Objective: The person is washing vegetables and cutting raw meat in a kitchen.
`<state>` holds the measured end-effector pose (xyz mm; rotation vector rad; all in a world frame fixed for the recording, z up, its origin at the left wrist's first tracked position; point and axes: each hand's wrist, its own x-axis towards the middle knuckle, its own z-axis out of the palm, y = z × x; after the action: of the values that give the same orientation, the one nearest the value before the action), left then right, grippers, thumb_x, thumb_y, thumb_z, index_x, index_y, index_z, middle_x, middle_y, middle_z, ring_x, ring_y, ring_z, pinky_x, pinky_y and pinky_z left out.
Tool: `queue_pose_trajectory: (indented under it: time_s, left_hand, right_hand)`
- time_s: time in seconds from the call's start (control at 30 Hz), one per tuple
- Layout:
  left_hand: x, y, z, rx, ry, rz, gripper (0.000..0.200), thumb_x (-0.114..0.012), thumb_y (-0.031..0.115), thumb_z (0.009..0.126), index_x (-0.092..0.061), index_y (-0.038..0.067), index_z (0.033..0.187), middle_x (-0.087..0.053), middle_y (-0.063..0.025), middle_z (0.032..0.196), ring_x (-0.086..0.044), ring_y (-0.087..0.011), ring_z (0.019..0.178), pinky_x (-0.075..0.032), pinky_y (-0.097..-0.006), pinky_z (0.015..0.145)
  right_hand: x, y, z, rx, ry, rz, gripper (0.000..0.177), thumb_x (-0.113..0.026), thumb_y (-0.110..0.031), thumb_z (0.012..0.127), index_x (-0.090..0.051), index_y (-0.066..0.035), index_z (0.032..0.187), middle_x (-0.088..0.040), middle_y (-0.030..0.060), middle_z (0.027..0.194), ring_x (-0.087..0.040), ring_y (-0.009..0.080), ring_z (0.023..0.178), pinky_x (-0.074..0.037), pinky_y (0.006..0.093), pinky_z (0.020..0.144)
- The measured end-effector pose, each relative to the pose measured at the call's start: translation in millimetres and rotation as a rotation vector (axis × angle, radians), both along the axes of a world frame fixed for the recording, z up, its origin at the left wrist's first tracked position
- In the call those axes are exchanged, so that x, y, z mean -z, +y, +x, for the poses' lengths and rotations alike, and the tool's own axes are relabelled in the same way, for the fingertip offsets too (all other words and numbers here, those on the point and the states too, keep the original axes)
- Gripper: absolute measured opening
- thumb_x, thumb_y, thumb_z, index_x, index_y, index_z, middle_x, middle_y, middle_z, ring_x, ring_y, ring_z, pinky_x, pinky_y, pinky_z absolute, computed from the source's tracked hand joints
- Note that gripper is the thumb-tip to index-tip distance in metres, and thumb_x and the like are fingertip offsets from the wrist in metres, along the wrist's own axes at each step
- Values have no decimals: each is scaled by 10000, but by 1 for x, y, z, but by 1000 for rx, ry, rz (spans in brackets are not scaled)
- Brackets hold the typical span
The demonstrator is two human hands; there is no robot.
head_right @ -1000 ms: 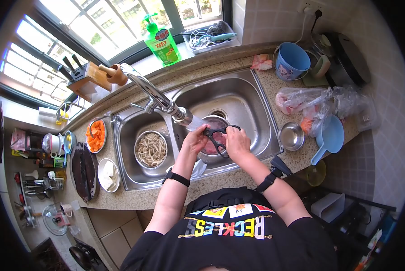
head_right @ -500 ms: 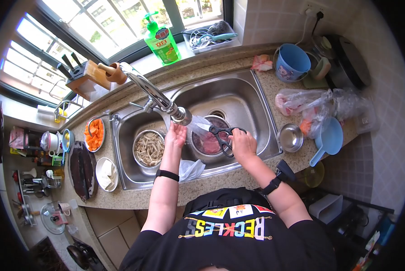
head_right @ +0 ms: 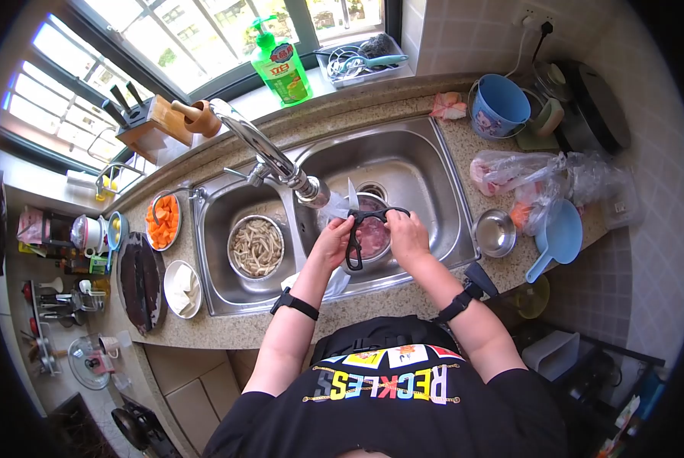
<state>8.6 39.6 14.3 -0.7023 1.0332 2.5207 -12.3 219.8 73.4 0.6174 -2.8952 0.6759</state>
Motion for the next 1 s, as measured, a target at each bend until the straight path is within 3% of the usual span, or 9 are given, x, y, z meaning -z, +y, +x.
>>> queue_pose_trajectory:
  time_s: [0.3, 0.4, 0.5, 0.6, 0.67, 0.73, 0.77, 0.9, 1.0]
  left_hand:
    - [12, -6, -11, -226, -180, 17, 200, -660, 124, 794, -467, 77, 819, -612, -79, 790, -609, -180, 719, -502, -295, 617]
    - [32, -7, -15, -227, -137, 24, 171, -615, 184, 830, -533, 57, 909, -613, -108, 850, -595, -227, 790, -497, -351, 691]
    - [31, -13, -18, -409, -166, 79, 234, -526, 257, 878, -539, 36, 955, -591, -123, 943, -560, -256, 932, -462, -415, 813]
    - [44, -44, -19, -605, -239, 66, 307, -497, 311, 890, -517, 32, 1018, -568, -131, 1000, -526, -256, 1006, -449, -408, 851]
    - [19, -46, -11, -528, -195, 83, 414, -459, 406, 890, -475, 30, 1062, -544, -155, 1037, -490, -284, 1063, -433, -403, 884]
    - [-11, -43, -5, -245, -242, 238, 510, -430, 479, 880, -430, 23, 1107, -527, -177, 1057, -495, -332, 1047, -419, -437, 906]
    - [6, -48, -4, -127, -87, 297, 563, -419, 512, 871, -413, 7, 1120, -523, -190, 1052, -496, -379, 1035, -409, -483, 913]
    - [-12, -39, 1, -96, 13, 355, 412, -461, 381, 895, -441, 33, 1115, -538, -157, 1078, -511, -358, 1035, -425, -505, 887]
    - [1, -44, -7, -229, -22, 181, 300, -492, 252, 894, -470, 57, 1121, -542, -119, 1101, -524, -301, 1030, -437, -479, 879]
  right_hand:
    - [-7, 1, 4, -72, -8, 13, 66, -564, -103, 774, -532, -71, 821, -613, 105, 798, -550, 296, 751, -433, 388, 663]
    - [-10, 0, 6, -88, -8, 25, 54, -556, -99, 777, -532, -72, 818, -612, 106, 786, -550, 297, 741, -432, 387, 659]
    - [-10, 1, 8, -116, -35, 14, 49, -554, -96, 776, -532, -69, 810, -613, 107, 778, -551, 298, 736, -432, 390, 656]
    - [-17, 4, 12, -86, -47, 2, 49, -554, -97, 775, -533, -63, 804, -616, 112, 788, -555, 300, 741, -433, 397, 654]
    - [-14, 2, 7, -69, -21, -11, 36, -551, -99, 770, -530, -71, 779, -618, 107, 771, -558, 298, 727, -438, 394, 648]
    - [-11, -4, 1, -55, 2, -29, 32, -547, -101, 766, -527, -79, 754, -620, 103, 754, -561, 295, 714, -444, 391, 643]
    - [-9, -11, -3, -72, 2, -46, 39, -551, -106, 763, -527, -77, 755, -620, 104, 753, -562, 297, 721, -444, 394, 644]
    - [-6, -36, -14, -100, -75, -77, 108, -564, -169, 782, -540, -66, 804, -618, 119, 791, -573, 314, 774, -450, 410, 666]
    - [-5, -55, -17, -115, -154, -107, 165, -572, -215, 795, -546, -61, 848, -616, 127, 813, -578, 325, 786, -454, 424, 667]
